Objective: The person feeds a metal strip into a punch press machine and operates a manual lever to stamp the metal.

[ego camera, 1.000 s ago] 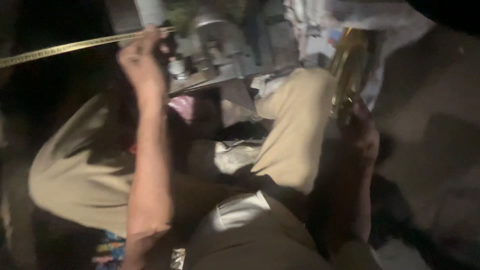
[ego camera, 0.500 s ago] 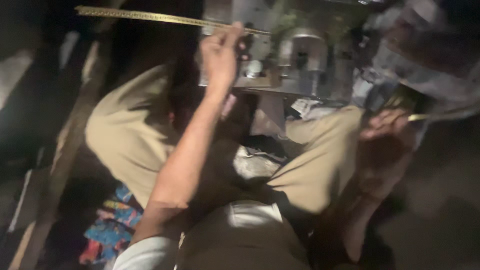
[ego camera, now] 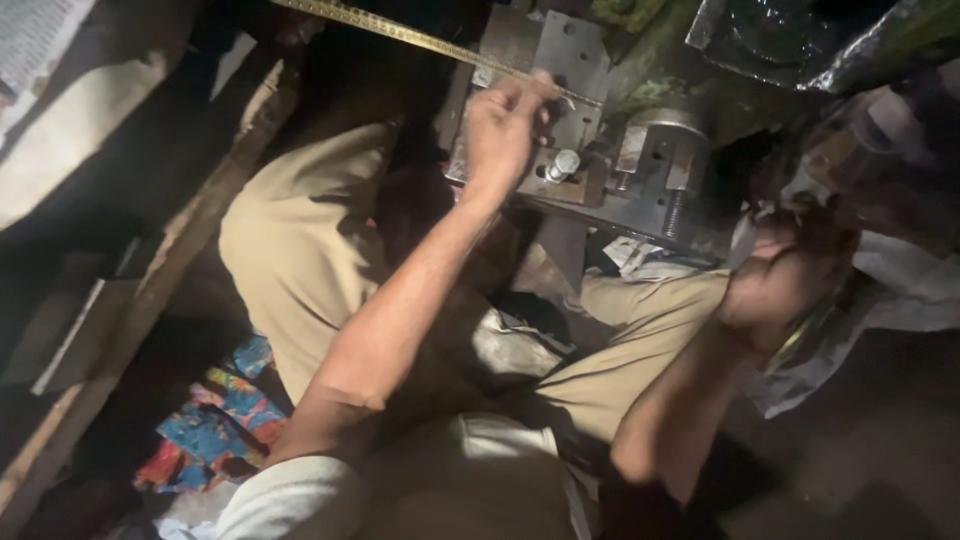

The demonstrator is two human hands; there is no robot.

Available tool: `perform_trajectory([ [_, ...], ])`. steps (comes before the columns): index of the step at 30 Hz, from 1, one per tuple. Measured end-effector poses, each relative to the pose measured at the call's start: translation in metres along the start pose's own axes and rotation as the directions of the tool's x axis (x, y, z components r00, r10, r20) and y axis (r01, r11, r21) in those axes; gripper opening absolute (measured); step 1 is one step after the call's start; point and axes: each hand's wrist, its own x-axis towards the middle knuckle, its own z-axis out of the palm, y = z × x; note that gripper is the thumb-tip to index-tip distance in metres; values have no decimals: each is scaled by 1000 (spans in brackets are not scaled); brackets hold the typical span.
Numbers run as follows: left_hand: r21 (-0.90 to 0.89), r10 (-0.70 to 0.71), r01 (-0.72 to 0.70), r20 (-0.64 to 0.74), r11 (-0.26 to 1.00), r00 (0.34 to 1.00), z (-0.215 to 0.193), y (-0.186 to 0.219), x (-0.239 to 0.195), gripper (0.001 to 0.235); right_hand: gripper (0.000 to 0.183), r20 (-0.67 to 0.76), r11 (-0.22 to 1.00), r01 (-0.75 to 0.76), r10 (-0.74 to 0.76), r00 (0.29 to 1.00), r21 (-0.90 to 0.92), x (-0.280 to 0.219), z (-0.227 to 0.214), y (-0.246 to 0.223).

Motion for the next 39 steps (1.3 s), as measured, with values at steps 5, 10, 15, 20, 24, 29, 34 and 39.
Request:
perform_trajectory([
  [5,5,111,-111,-10,994,994,-2,1,-3,32,29,-175,998,-57,60,983,23,25,-75,6],
  [10,20,94,-94,-24,995,995,0,0,-2,30,22,-67,984,28,-16,998,174,24,-132,13],
  [15,-19,64,-64,-14,998,998,0,-1,-1,32,39,-256,988,30,9,967,149,33,-132,9],
  [20,-32,113,-113,-7,993,994,-1,-21,3,35,37,5,832,-179,208,978,524,29,-105,-4],
  [24,131,120,-104,-128,986,984,-6,-43,12,47,43,-209,824,-83,238,948,560,25,-89,-6],
  [29,0,391,-402,-231,916,891,-8,-32,12,37,30,-18,799,-254,314,949,545,24,-72,-10],
  [34,-93,169,-199,-263,976,950,-21,-15,16,38,30,-229,846,6,-151,962,-534,10,-44,-13],
  [39,7,431,-445,-266,896,863,-39,32,-11,29,25,-147,842,146,-257,955,-519,-36,-13,-4],
])
